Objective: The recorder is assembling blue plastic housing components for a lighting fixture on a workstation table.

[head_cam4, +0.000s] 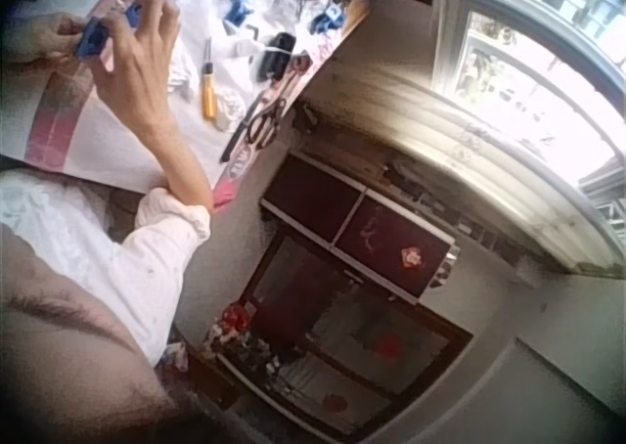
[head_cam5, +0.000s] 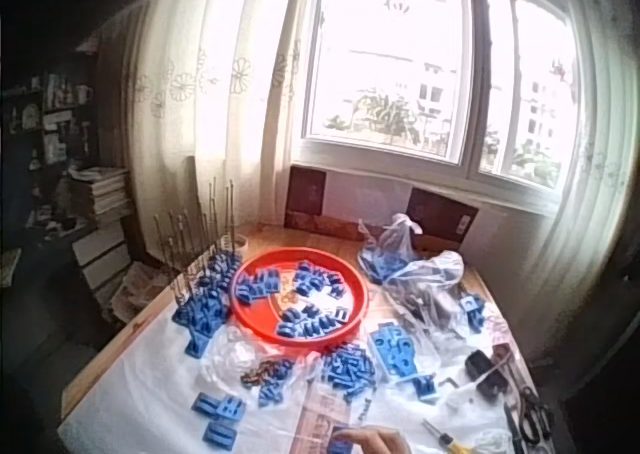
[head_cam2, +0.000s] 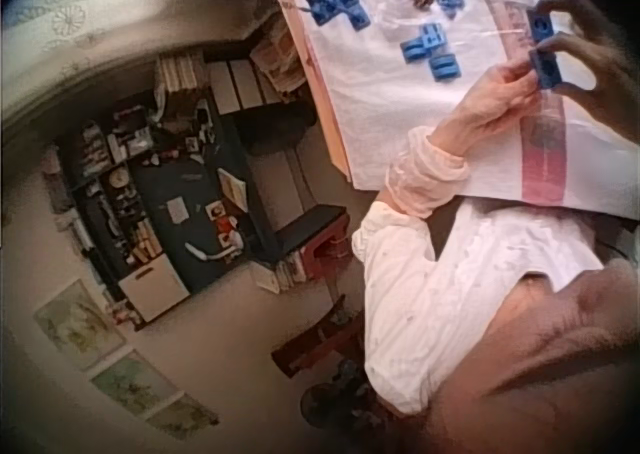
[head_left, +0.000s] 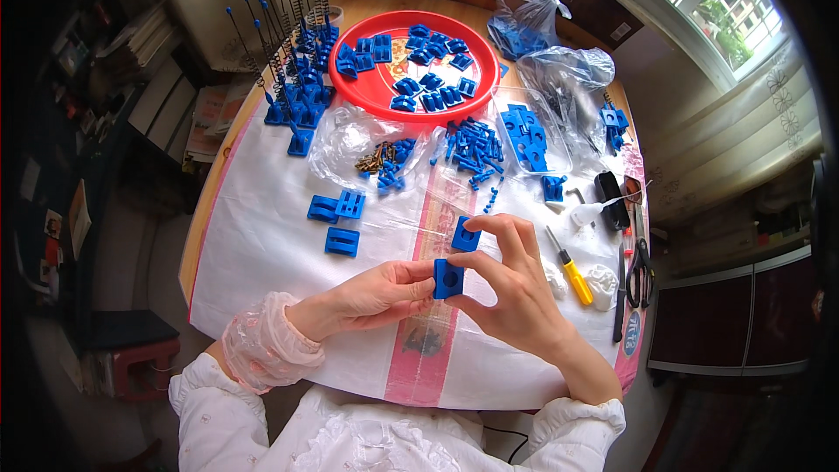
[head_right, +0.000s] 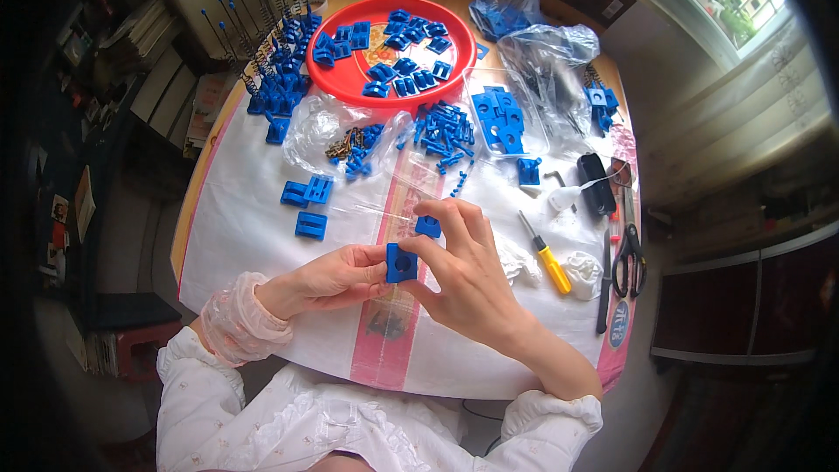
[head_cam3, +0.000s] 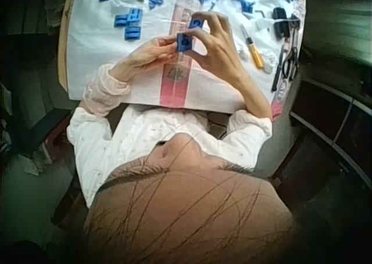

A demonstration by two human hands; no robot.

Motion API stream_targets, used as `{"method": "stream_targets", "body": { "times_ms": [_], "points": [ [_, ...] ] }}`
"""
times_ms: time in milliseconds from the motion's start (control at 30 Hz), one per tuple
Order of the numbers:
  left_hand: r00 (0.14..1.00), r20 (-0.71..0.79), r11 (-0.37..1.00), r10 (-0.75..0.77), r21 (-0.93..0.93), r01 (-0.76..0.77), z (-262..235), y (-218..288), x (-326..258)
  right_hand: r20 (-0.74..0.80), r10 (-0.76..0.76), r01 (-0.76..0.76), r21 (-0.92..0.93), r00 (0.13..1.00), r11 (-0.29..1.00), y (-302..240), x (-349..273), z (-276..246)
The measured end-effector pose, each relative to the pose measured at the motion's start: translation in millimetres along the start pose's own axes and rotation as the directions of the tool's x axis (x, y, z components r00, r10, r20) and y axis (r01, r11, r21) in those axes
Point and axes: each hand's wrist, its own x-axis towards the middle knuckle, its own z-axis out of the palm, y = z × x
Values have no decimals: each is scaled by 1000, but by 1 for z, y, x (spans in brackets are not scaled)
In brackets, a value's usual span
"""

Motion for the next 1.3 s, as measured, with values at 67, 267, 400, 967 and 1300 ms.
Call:
{"method": "stream_targets", "body": {
  "times_ms": [67,267,400,967,1300],
  "points": [
    [1000,8,1000,-2,-4,2,0,0,1,-2,6,-6,3,1000,1000,0,-1,-1],
    [1000,-8,999,11,36,-11,-3,-2,1,1,5,-5,10,1000,1000,1,-1,-1],
    [1000,-10,1000,-11,-9,11,-3,-1,1,2,1,-1,10,1000,1000,1,-1,0],
    [1000,0,1000,1,-9,-1,-2,0,0,-8,-8,8,9,1000,1000,1,-1,0],
    [1000,-4,1000,-13,-22,13,-1,2,-1,-2,-11,11,10,1000,1000,1,-2,-1]
  ]
}}
